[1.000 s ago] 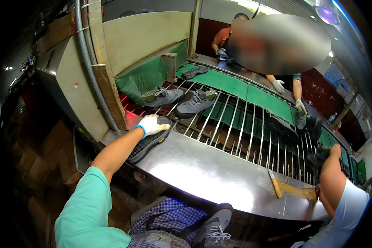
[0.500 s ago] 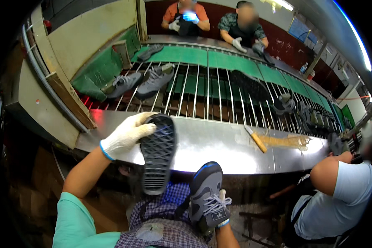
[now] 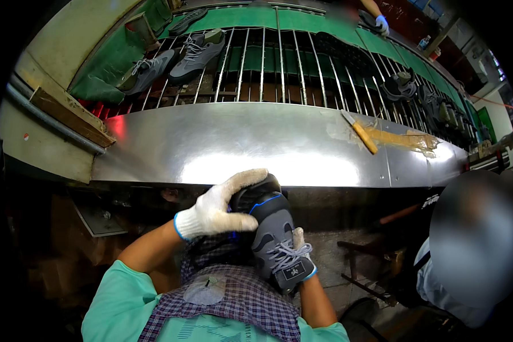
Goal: The person assembles shoes at a workstation, picking up individual shoe uppers and soles from a conveyor belt, aligning the components, and pressing them together by hand to bond them.
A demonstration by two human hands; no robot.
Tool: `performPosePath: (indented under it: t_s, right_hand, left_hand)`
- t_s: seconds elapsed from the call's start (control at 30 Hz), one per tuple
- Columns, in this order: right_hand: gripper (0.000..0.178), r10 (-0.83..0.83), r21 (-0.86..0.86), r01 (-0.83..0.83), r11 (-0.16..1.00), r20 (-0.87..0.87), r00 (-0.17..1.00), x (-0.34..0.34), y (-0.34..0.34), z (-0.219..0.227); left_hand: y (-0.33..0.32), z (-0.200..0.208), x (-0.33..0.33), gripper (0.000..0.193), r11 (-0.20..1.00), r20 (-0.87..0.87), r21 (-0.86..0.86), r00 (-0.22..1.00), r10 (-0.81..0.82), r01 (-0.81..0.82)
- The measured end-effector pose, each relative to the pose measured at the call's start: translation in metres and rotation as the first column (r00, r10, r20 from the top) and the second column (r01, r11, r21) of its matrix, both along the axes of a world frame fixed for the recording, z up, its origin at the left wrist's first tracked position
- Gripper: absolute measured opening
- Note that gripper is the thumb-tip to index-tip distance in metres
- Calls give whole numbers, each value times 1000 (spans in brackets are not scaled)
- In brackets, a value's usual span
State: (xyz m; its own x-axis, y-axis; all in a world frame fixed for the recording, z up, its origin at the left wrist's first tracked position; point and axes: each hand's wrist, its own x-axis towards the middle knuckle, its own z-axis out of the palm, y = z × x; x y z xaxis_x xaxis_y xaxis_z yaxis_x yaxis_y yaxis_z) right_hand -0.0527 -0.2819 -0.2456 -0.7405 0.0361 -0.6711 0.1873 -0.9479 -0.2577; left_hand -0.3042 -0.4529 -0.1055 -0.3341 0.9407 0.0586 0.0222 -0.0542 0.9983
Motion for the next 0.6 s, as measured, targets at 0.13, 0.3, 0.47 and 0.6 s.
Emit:
performPosePath:
  t_s: [0.13,0.3,0.47,0.6]
  right_hand:
    - [79,30,-23,-29,999,44,999,-8,-7,8]
    - [75,-29,-103,28,994,-12,999,4,-14,-44]
    - [68,1,-167,-16,986,-88,996,-3,-8,8]
    - [65,19,-123,-26,992,-62,998,1,-8,-8]
  left_hand:
    - [-11,-1,9,115,999,-99,3,994,42,-42]
    - [-14,11,11,109,997,-185,-54,982,47,-58]
    - [-16,6,11,110,997,-231,-32,971,60,-69]
    - [-16,11,13,96,996,-192,-34,979,70,-78]
